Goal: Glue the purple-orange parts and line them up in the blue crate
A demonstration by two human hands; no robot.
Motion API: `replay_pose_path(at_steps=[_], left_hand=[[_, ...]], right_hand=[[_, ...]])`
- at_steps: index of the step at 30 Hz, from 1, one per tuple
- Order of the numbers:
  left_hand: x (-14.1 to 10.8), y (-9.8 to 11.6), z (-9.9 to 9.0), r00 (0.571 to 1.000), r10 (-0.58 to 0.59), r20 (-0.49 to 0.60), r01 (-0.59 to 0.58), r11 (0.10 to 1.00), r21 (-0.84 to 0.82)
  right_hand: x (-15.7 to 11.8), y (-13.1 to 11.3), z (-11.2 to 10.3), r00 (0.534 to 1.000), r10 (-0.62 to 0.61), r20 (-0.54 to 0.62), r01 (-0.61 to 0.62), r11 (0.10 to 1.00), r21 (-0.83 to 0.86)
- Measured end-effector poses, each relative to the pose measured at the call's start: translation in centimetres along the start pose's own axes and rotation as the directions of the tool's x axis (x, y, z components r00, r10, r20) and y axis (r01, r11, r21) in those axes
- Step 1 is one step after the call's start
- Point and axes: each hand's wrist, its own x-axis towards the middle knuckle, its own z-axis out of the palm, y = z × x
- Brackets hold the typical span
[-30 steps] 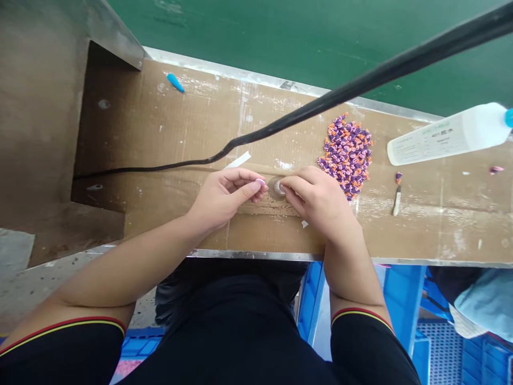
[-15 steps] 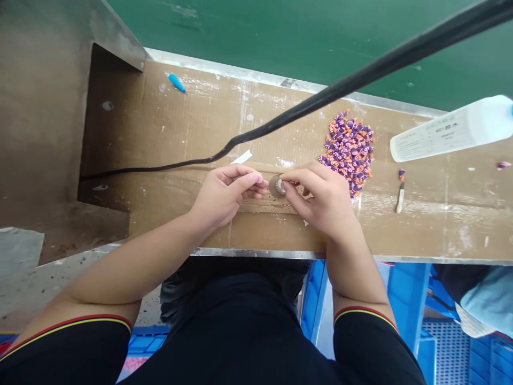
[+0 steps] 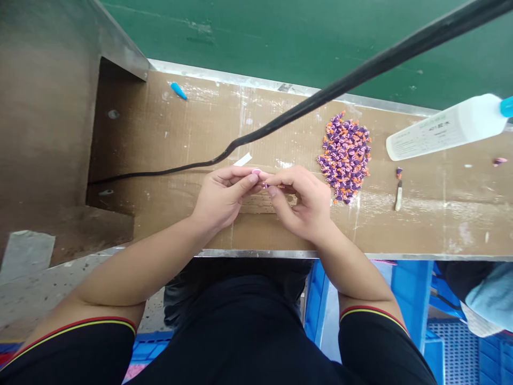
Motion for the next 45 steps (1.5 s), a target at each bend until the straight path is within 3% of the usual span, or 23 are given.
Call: replay_pose_path(at_steps=[10, 21, 26, 38, 45], left_hand=[[0.0, 0.1, -0.1, 0.994, -0.032, 0.107, 0.043, 0.995, -0.094], [0.1, 0.0, 0.0, 0.993, -0.079, 0.091, 0.093, 0.984, -0.155], [-0.1, 0.2, 0.3, 0.998, -0.038, 0.058, 0.048, 0.982, -0.184], [-0.4, 0.3, 0.3, 0.998, 0.054, 0.024, -0.053, 0.998, -0.043], [-0.5, 0.2, 0.2, 0.996, 0.080, 0.045, -0.079, 0.997, -0.019]], right_hand=[[0.1, -0.1, 0.4, 0.995, -0.103, -0.009, 0.103, 0.993, -0.056], [-0.1, 0.2, 0.6, 0.991, -0.113, -0.068, 0.105, 0.988, -0.116], [-0.2, 0.5, 1.3, 0.982, -0.115, -0.153, 0.098, 0.989, -0.113], [-0.5, 1.1, 1.9, 0.980, -0.104, -0.171, 0.072, 0.980, -0.185], [-0.5, 1.1, 2.0, 0.975, -0.129, -0.183, 0.108, 0.987, -0.120]])
